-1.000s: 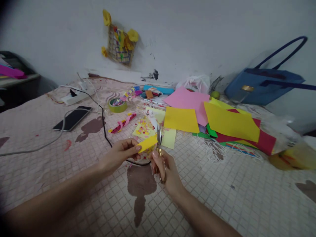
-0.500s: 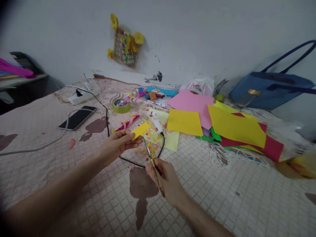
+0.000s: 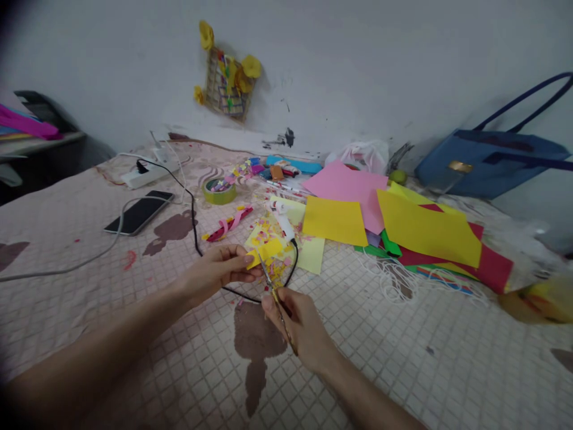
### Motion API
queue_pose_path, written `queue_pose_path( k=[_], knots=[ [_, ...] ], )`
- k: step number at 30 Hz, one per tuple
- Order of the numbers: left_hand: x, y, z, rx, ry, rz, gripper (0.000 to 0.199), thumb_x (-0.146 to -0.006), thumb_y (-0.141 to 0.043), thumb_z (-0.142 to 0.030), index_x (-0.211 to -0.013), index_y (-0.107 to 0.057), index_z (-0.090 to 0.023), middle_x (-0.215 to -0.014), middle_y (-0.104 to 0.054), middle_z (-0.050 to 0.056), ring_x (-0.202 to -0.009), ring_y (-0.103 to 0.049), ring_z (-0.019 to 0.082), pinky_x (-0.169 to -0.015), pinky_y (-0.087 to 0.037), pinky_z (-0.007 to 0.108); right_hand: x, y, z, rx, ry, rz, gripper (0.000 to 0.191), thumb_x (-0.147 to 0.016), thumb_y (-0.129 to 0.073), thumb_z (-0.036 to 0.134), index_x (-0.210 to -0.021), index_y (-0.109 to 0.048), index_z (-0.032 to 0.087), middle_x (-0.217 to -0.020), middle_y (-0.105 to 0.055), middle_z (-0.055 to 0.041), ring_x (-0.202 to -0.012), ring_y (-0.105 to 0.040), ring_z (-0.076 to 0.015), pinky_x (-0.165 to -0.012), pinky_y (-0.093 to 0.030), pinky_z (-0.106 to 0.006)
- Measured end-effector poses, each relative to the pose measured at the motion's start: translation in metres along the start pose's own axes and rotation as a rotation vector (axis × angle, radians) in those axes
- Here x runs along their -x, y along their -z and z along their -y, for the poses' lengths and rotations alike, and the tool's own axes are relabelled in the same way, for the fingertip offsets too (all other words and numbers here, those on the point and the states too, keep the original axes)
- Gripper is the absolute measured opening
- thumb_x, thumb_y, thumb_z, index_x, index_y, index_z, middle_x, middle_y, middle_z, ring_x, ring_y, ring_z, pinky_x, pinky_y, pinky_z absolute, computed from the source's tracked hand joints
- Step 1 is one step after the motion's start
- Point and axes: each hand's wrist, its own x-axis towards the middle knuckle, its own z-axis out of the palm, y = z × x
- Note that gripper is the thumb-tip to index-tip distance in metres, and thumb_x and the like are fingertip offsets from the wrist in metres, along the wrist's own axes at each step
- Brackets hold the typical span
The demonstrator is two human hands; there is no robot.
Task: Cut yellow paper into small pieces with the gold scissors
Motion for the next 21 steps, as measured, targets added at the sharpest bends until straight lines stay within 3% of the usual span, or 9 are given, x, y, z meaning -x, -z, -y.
queue_pose_path(
  k=[12,21],
  knots=[
    [-0.0006,0.0015,0.0001,-0.019,0.031,0.033,0.018,-0.071,-0.069,-0.023,-0.069,-0.056,-0.01,-0.072,-0.07,0.008,-0.066,-0.066,0.011,-0.064,-0.052,0.019,0.0007,-0.0015,0.0055,-0.008,-0.047,-0.019,0.049,-0.072,-0.046,0.066,-0.062,-0.049,0.018,-0.049,-0.033,0.0065,-0.043,-0.032,-0.009,-0.041,-0.024,-0.022],
    [0.0001,0.0011,-0.001,-0.011,0.04,0.033,0.018,-0.07,-0.069,-0.022,-0.068,-0.055,-0.011,-0.072,-0.07,0.008,-0.066,-0.066,0.011,-0.064,-0.052,0.019,-0.0008,-0.0016,-0.0022,-0.039,-0.004,-0.001,0.044,-0.078,-0.046,0.059,-0.063,-0.05,0.017,-0.049,-0.034,0.0063,-0.044,-0.034,-0.0086,-0.042,-0.024,-0.022]
  ],
)
